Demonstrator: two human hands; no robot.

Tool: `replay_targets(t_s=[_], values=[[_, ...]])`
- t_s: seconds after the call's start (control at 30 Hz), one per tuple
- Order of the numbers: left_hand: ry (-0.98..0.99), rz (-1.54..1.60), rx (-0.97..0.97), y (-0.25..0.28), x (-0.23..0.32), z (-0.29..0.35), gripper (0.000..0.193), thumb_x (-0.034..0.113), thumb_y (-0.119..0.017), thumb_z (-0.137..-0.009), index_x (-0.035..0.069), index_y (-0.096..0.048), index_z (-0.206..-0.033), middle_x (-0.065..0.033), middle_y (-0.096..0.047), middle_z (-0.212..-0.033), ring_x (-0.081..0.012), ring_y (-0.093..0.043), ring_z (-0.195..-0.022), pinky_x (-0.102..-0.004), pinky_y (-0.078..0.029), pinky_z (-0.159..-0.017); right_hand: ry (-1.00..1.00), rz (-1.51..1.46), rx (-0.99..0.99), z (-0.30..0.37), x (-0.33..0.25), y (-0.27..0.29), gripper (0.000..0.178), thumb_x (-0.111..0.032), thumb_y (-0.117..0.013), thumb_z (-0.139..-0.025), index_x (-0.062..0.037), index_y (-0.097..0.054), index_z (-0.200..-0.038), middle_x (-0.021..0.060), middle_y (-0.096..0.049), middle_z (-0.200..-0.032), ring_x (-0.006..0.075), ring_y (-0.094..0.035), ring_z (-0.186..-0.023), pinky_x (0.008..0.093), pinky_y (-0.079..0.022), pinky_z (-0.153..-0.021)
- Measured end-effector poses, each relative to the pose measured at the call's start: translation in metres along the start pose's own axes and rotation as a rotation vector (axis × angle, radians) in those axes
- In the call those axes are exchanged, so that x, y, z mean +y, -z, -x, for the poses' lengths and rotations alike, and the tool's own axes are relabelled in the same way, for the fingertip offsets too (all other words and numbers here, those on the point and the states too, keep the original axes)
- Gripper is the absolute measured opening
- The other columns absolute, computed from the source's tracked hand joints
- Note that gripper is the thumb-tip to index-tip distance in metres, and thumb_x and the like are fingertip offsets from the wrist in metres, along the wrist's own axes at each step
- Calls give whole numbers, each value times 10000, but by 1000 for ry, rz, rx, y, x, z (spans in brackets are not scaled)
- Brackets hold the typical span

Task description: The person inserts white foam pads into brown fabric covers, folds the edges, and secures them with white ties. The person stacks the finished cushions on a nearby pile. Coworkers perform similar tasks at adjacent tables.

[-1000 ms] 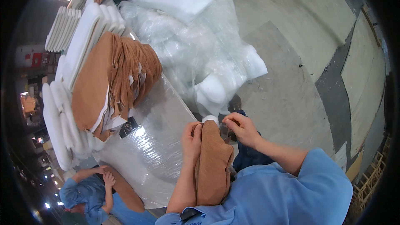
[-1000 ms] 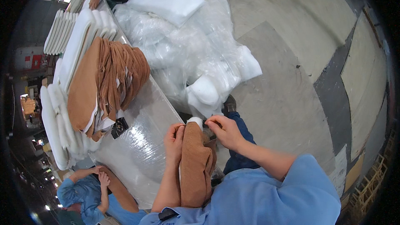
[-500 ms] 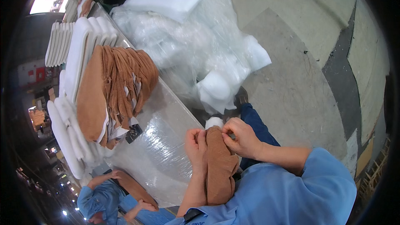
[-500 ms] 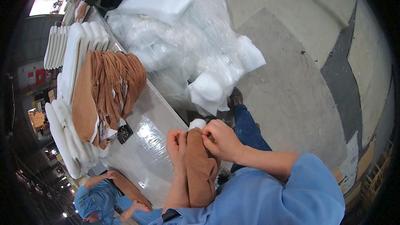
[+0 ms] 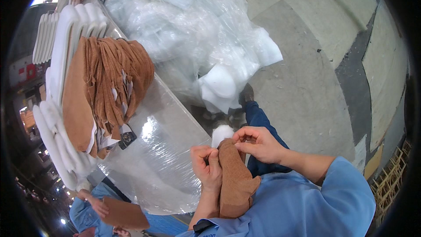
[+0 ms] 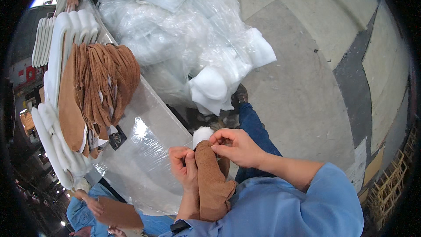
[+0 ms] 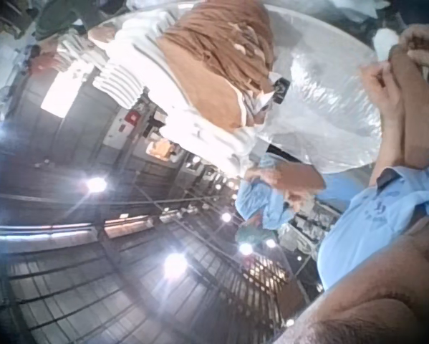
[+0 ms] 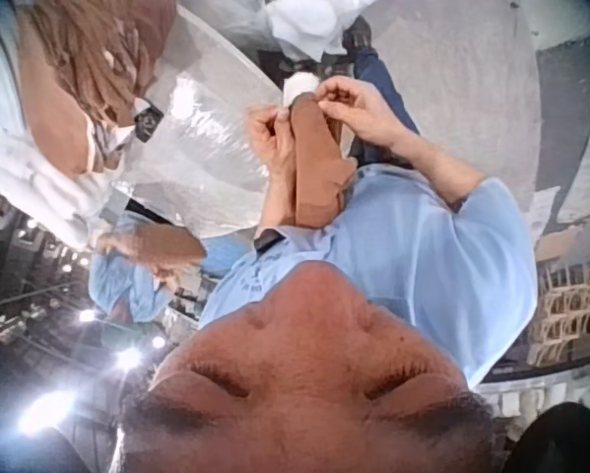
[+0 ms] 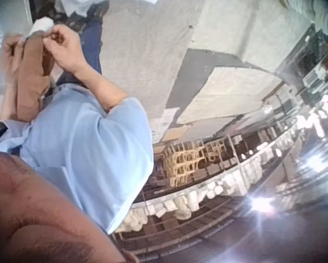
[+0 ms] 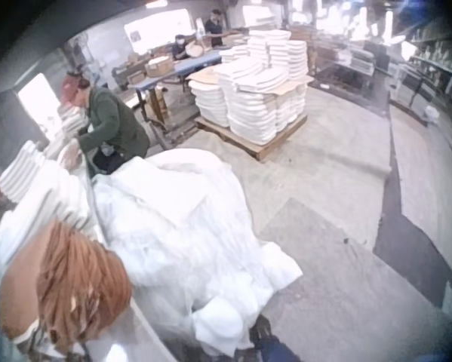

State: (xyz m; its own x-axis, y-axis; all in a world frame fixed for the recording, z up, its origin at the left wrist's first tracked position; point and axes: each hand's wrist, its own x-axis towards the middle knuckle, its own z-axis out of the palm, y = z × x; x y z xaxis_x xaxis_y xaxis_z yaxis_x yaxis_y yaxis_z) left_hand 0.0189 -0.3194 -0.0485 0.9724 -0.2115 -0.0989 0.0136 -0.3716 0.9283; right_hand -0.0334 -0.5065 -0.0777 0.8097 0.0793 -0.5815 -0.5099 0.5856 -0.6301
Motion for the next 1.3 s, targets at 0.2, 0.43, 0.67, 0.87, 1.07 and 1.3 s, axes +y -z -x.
replay_targets(t_s=[0.2,0.43,0.67,0.87,1.07,1.3], values=[[-20,20,-7,3,-1,8,109,62,-701,-993,30,-604,-958,-104,-569,-954,-211,-577,-849,-317,-478,-792,896,821,-29,9,-17,4,262,29,-763,-781,-20,-707,-1032,98,-673,-935,301,-661,-844,399,-547,-732],[-11,91,-15,3,-5,8,112,61,-714,-982,32,-609,-957,-110,-583,-952,-209,-584,-866,-317,-481,-808,300,402,-226,-4,-25,19,163,-15,-666,-943,-9,-702,-1102,112,-707,-986,255,-698,-876,360,-565,-785],[-15,40,-50,2,-5,8,111,54,-726,-966,37,-617,-948,-106,-593,-943,-211,-583,-853,-311,-473,-792,237,679,-470,-41,-48,23,227,-48,-610,-969,-68,-675,-1186,137,-740,-940,293,-745,-867,396,-566,-748],[-39,-17,-96,2,2,4,112,58,-715,-971,36,-612,-933,-102,-583,-942,-199,-582,-852,-308,-472,-798,126,890,-651,-57,-72,21,194,-38,-606,-951,-39,-607,-1145,173,-730,-915,372,-731,-862,455,-548,-730],[-32,-30,-114,2,3,2,108,44,-698,-971,33,-605,-918,-101,-577,-934,-194,-579,-853,-310,-470,-802,-52,980,-842,-76,-95,15,152,-64,-577,-987,-58,-550,-1137,153,-717,-899,340,-700,-832,452,-507,-734],[-85,-41,-118,3,0,2,132,2,-744,-913,35,-620,-943,-119,-587,-916,-245,-577,-817,-328,-470,-742,-172,952,-927,-88,-105,11,157,-77,-586,-990,-50,-588,-1145,142,-731,-894,296,-717,-855,429,-537,-752]])
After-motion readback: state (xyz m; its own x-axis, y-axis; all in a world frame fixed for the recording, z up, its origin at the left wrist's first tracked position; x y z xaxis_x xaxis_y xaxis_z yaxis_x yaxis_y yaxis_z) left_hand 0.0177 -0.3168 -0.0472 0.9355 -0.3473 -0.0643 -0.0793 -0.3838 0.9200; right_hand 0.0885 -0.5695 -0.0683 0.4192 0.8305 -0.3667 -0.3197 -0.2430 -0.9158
